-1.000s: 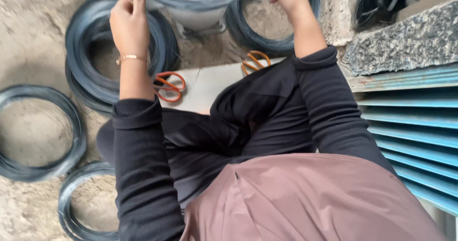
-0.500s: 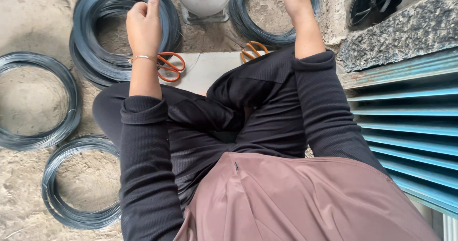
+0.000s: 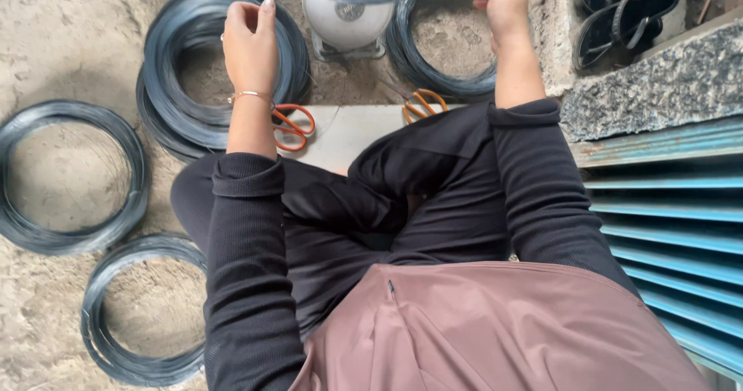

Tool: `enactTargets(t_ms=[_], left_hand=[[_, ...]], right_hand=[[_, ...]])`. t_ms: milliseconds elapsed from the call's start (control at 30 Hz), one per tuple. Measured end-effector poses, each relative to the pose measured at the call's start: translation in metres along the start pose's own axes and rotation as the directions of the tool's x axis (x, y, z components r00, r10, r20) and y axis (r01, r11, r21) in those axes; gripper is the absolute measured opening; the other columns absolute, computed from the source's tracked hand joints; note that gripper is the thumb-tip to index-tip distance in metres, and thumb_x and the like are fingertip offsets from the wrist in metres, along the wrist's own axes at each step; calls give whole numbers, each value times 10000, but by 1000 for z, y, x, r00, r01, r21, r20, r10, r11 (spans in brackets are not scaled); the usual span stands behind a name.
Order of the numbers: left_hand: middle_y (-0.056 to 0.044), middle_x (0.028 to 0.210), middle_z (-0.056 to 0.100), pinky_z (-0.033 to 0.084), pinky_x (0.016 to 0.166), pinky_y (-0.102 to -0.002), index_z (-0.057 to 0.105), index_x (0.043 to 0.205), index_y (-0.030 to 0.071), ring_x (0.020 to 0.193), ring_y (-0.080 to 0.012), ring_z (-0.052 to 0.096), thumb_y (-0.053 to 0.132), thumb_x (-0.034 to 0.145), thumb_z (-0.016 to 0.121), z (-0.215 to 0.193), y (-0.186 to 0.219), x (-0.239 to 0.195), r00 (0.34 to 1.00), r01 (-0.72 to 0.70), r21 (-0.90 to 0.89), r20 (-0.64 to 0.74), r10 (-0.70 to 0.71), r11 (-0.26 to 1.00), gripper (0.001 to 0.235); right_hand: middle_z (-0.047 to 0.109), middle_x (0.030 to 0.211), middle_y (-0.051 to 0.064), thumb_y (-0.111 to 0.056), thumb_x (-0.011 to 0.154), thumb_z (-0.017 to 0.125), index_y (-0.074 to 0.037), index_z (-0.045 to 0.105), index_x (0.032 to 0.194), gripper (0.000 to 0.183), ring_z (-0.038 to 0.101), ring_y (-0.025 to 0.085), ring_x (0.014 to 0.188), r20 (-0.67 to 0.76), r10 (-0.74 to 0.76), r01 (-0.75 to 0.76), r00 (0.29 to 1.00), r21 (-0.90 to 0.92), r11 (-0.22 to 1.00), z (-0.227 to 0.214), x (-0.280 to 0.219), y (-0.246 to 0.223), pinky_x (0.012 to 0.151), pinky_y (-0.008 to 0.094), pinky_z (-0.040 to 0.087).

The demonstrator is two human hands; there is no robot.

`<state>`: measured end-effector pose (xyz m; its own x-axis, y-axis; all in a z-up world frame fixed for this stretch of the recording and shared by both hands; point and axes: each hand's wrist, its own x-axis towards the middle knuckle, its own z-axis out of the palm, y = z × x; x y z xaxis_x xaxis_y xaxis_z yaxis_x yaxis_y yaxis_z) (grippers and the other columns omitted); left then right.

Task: The person sits on the floor and repeatedly twists two strands of gray wire together by hand to form a loop. They then place the twisted loop aside and repeat the process with additional strands from nearby coils.

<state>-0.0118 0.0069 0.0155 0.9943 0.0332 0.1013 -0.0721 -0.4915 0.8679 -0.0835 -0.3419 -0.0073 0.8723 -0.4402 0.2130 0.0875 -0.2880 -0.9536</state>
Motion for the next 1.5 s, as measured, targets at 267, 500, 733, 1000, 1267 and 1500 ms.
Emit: enactTargets(t_ms=[267,500,733,1000,1267,1500], left_hand=[[-85,1071,530,227,911,-333,535,1073,85,998,-179,459,493,741,472,42,-32,69,999,36,-58,-21,-37,998,529],[-118,1174,378,267,965,-312,503,1106,1,1122,-201,365,262,742,634,48,-31,72,989,-147,-281,-27,145,948,467],[-121,1246,322,235,1007,-344,428,1188,48,1185,-214,318,147,810,612,22,-17,21,940,-339,-314,-148,307,887,431],[-164,1215,336,285,903,-507,367,1211,31,1134,-319,364,134,716,681,-38,-28,-67,996,-55,-333,46,74,941,595],[-140,1363,75,64,1017,-486,38,1347,88,1271,-287,97,254,644,760,-106,21,-100,899,-425,-147,-186,397,893,1021],[-132,1181,462,358,951,-324,308,1242,41,1058,-204,485,335,684,605,-146,102,-102,663,-247,-447,569,486,860,698]], right_hand=[[574,934,-35,-605,654,459,-141,514,1068,624,559,79,806,-14,327,-327,945,-13,945,36,23,-28,591,207,440],[580,883,8,-176,772,596,-53,549,955,225,527,87,811,37,73,-78,997,137,987,53,27,-27,737,211,441],[454,1108,34,-77,815,560,-49,478,1109,307,503,129,867,13,-99,93,995,238,967,52,-7,-97,786,233,511],[136,509,-43,-405,886,286,-117,466,972,350,148,63,336,240,-143,-105,960,783,613,53,-51,-111,319,199,173],[504,542,41,-106,733,608,-17,613,771,97,402,78,429,529,-297,248,795,164,955,45,-99,-207,413,185,330],[553,633,-3,-142,802,543,-46,593,790,109,434,55,484,653,-220,382,725,-114,917,21,-99,-236,423,167,309]])
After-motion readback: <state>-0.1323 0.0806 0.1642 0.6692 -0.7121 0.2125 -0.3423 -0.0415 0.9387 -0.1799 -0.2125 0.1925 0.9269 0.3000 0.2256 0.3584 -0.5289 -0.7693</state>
